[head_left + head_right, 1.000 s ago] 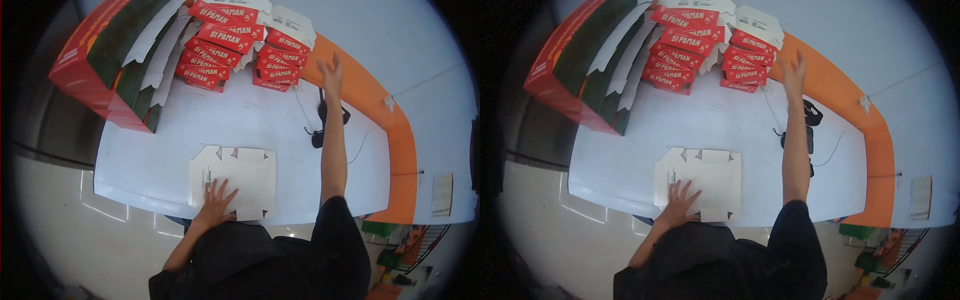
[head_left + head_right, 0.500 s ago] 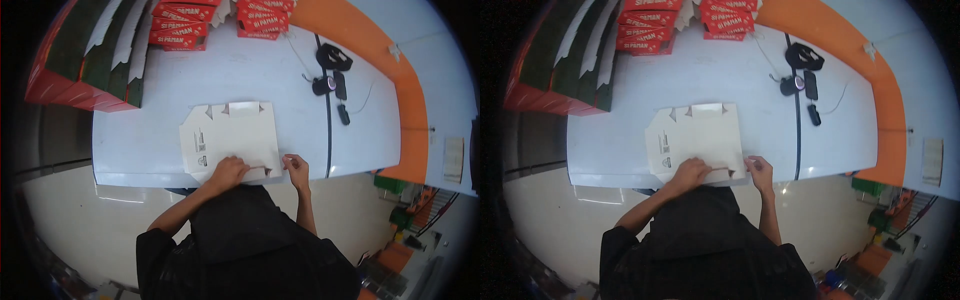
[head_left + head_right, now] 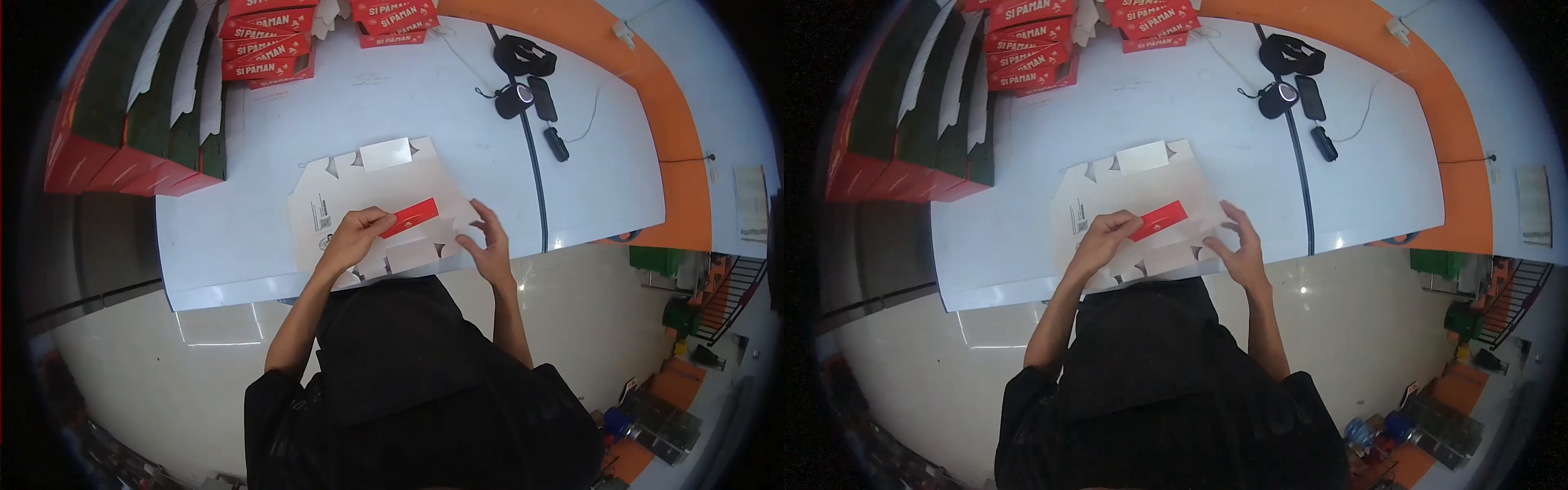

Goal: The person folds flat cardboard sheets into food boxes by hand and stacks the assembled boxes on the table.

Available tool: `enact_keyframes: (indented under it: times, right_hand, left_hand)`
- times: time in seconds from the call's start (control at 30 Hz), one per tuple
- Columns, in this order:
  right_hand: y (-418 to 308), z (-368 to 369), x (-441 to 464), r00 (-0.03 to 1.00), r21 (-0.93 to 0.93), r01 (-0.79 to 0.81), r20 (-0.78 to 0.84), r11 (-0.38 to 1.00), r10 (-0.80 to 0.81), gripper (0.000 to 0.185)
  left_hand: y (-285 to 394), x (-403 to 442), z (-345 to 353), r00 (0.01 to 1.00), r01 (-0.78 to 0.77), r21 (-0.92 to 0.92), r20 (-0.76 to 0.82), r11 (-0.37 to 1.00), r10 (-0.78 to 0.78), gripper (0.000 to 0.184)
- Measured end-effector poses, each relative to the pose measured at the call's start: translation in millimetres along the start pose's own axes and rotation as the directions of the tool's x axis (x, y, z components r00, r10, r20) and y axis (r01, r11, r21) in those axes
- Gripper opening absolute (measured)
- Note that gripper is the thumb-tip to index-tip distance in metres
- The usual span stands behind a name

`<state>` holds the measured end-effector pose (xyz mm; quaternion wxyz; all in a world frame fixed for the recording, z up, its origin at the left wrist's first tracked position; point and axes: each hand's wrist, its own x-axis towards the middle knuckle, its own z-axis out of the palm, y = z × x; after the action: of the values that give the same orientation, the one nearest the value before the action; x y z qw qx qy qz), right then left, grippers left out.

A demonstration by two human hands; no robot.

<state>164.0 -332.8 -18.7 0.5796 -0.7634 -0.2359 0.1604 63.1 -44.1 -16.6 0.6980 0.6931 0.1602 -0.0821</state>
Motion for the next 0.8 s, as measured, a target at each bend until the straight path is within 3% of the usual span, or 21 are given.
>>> enact_keyframes:
  times: [0.03,0.07,0.17,0.27,0.37,0.47,0.6,0.67,0.77,0.8]
  right_hand:
    - [-7,2,4,0.997,0.096,0.039,-0.077,0.995,-0.032,0.071]
    - [-15,5,9,0.979,0.057,0.129,-0.164,0.99,-0.118,0.059]
    - [-14,15,36,0.937,-0.129,0.289,-0.163,0.948,-0.308,0.045]
    - [-5,42,58,0.954,-0.024,0.291,-0.07,0.956,-0.292,0.033]
    - [-22,60,69,0.876,-0.324,0.478,0.112,0.817,-0.468,0.031]
    - [-22,66,71,0.847,-0.347,0.532,0.197,0.772,-0.495,0.03]
    - [-30,65,67,0.817,-0.426,0.572,0.367,0.701,-0.444,0.029]
    - [-40,58,62,0.844,-0.418,0.52,0.385,0.745,-0.373,0.027]
    - [-39,39,55,0.891,-0.436,0.419,0.364,0.796,-0.27,0.022]
    - [-39,33,56,0.905,-0.448,0.389,0.35,0.805,-0.242,0.02]
  left_hand:
    - [6,-5,0,1.0,0.0,0.005,-0.029,1.0,0.0,0.029]
    - [8,-7,1,0.998,0.001,0.009,-0.057,1.0,0.0,0.029]
    - [5,-7,7,0.986,-0.093,-0.085,-0.149,0.992,0.079,0.03]
    - [24,-11,11,0.984,0.05,-0.107,-0.167,0.993,-0.068,0.028]
    - [15,-6,15,0.986,0.047,-0.027,-0.158,0.999,-0.051,0.023]
    - [2,-7,17,0.962,-0.179,-0.005,-0.212,0.984,0.174,0.023]
    - [-3,-6,15,0.956,-0.255,0.092,-0.128,0.963,0.265,0.022]
    - [-1,-7,12,0.959,-0.245,0.099,-0.119,0.964,0.256,0.02]
    - [28,-29,18,0.691,-0.417,0.637,-0.241,0.648,0.682,0.014]
    - [30,-48,23,0.717,-0.428,0.589,-0.24,0.685,0.654,0.012]
